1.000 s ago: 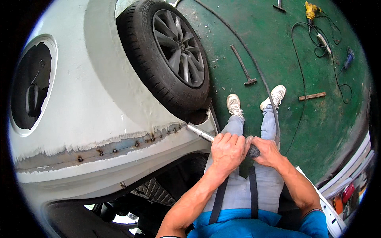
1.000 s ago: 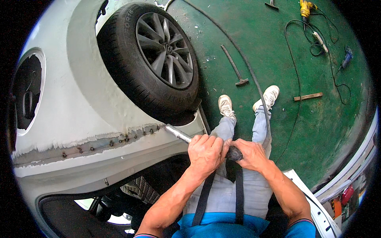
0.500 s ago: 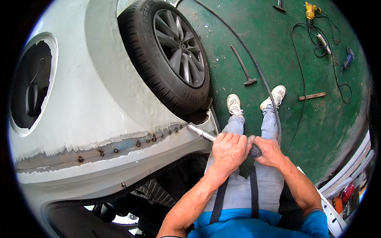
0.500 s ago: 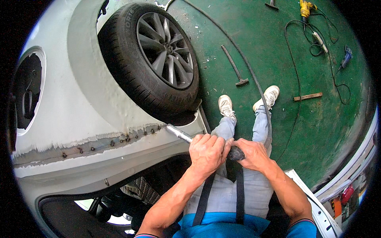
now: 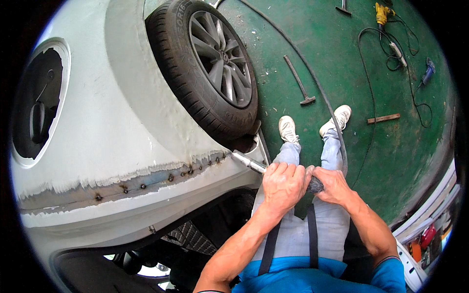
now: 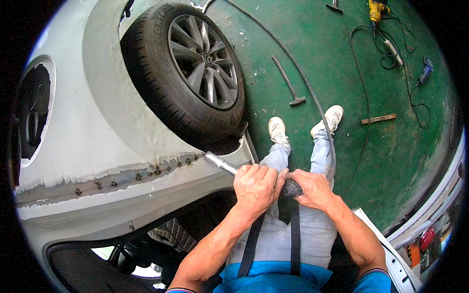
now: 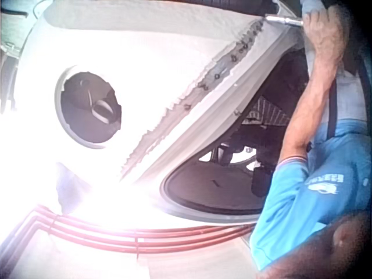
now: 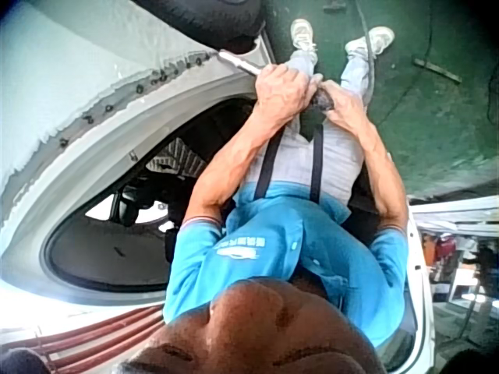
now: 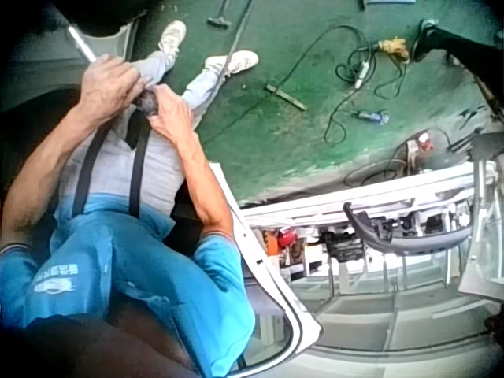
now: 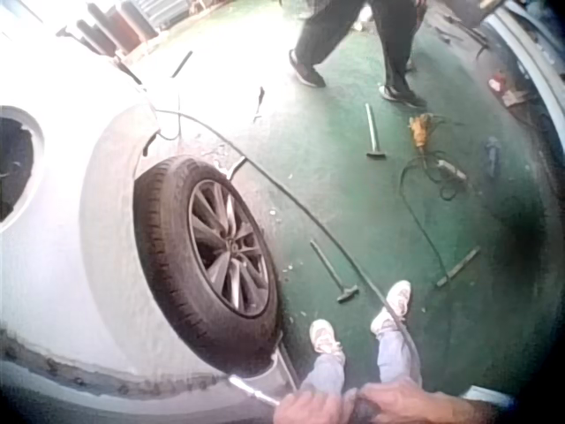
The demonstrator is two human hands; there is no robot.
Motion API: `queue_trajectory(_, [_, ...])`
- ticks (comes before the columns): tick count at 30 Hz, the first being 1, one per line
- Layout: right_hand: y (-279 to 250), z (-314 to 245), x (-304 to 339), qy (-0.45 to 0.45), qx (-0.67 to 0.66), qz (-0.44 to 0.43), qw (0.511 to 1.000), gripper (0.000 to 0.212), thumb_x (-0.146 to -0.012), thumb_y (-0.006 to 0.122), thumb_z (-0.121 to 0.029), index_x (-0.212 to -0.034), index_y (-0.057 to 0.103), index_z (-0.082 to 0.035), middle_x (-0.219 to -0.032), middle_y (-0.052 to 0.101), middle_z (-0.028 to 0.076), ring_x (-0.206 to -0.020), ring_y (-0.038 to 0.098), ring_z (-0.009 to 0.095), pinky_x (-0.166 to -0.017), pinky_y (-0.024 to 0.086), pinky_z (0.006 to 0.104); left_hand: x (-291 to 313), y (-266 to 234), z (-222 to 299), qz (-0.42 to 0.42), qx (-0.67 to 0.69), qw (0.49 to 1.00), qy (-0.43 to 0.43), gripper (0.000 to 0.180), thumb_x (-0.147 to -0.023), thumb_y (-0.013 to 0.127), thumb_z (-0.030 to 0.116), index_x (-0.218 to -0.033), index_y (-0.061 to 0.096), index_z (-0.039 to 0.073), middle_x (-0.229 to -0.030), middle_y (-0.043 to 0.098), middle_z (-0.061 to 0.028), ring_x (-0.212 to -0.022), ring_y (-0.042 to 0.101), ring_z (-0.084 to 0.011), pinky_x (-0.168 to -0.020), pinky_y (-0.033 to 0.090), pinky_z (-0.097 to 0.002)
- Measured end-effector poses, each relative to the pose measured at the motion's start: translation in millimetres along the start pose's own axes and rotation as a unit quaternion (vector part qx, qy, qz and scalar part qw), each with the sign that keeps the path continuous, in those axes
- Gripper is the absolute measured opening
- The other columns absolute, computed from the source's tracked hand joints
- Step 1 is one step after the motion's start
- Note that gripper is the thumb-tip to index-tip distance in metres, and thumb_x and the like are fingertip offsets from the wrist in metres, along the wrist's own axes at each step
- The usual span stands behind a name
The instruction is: The person welds the seam along the front fender of a white car using a welding torch, then repeatedly taps the weld with a hammer to smooth it. The person alternates between welding and hammering along the fender edge near the wheel arch.
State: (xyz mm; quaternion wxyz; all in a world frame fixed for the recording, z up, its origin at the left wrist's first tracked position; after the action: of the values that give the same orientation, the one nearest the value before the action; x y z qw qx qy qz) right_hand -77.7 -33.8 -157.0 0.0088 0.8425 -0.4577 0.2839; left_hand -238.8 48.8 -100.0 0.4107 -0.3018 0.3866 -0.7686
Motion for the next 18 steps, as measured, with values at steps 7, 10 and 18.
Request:
queue_trajectory(7, [-5.2,1.8,-1.3,0.004,0.006,-0.014,1.000,0.055,-0.065,0.080,-0.005,-0.117,0.062,-0.008,-0.099,0.067,0.012,-0.092,0.067,0.038,-0.073,0.054,0.0473,-1.6,0.6,2.0,0.003,0.001,1.000,0.000,0.033,-0.085,0.077,0.022,-0.064,0.053,0.012,-0.059,0.049,-0.0045,-0.059,0.053,-0.0235,-0.061,0.040,-0.0390])
queue_trajectory(10, [-3.9,2.1,-0.9,0.009,0.006,-0.012,1.000,0.054,-0.065,0.079,-0.005,-0.116,0.062,-0.008,-0.098,0.067,0.012,-0.090,0.067,0.039,-0.072,0.054,0.0475,-1.4,1.2,0.8,0.003,0.006,1.000,-0.001,0.033,-0.085,0.077,0.022,-0.064,0.053,0.012,-0.059,0.049,-0.0046,-0.058,0.053,-0.0236,-0.060,0.040,-0.0390])
queue_trajectory(18, [-2.6,2.9,-2.7,0.004,0.011,-0.005,1.000,0.052,-0.066,0.079,-0.005,-0.115,0.062,-0.008,-0.097,0.067,0.012,-0.089,0.067,0.039,-0.071,0.054,0.0479,-0.6,2.8,-0.9,-0.002,0.005,1.000,-0.001,0.032,-0.083,0.077,0.022,-0.065,0.052,0.012,-0.061,0.050,-0.0048,-0.060,0.053,-0.0236,-0.061,0.040,-0.0392])
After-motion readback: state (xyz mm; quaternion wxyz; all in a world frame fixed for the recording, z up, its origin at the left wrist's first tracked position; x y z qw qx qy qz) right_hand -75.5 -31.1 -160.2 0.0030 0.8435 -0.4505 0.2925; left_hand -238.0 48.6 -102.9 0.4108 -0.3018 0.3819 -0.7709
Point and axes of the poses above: each hand's wrist, its own x-axis away from the middle knuckle, its own y-axis out of the palm, z = x × y, the point moved 3 cm from there along -x, towards the middle knuckle
